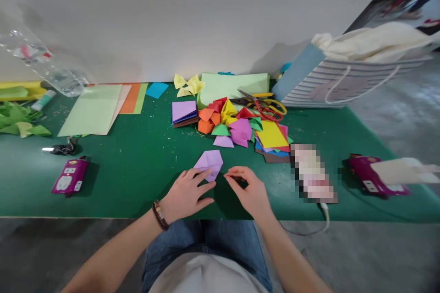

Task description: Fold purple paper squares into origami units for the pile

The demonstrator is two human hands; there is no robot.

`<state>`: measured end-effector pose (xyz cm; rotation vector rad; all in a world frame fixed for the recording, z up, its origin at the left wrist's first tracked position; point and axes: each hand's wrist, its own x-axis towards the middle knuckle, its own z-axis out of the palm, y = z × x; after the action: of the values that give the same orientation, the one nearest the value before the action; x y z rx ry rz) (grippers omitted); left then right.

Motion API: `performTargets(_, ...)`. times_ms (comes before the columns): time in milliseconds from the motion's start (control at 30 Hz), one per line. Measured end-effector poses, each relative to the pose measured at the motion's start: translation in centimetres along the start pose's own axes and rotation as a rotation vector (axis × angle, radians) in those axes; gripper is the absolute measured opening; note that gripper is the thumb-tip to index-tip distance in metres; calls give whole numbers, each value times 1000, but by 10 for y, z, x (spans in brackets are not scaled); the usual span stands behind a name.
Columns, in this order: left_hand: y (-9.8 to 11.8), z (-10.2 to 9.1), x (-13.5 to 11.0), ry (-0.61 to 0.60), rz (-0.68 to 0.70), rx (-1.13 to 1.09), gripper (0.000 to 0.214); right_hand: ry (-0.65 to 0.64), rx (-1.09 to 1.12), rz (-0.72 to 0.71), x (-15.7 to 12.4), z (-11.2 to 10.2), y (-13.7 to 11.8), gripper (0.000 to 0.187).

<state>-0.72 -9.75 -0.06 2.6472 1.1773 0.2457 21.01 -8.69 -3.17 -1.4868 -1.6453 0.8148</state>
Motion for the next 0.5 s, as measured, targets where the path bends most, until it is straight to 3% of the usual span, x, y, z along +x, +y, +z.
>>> performTargets(200,35,23,2,117,-235,21,52,-70,-42,38,4,14,-9,9)
performTargets(500,32,29,3,195,-278,-122,41,8,-135,38,4,20,-6,15)
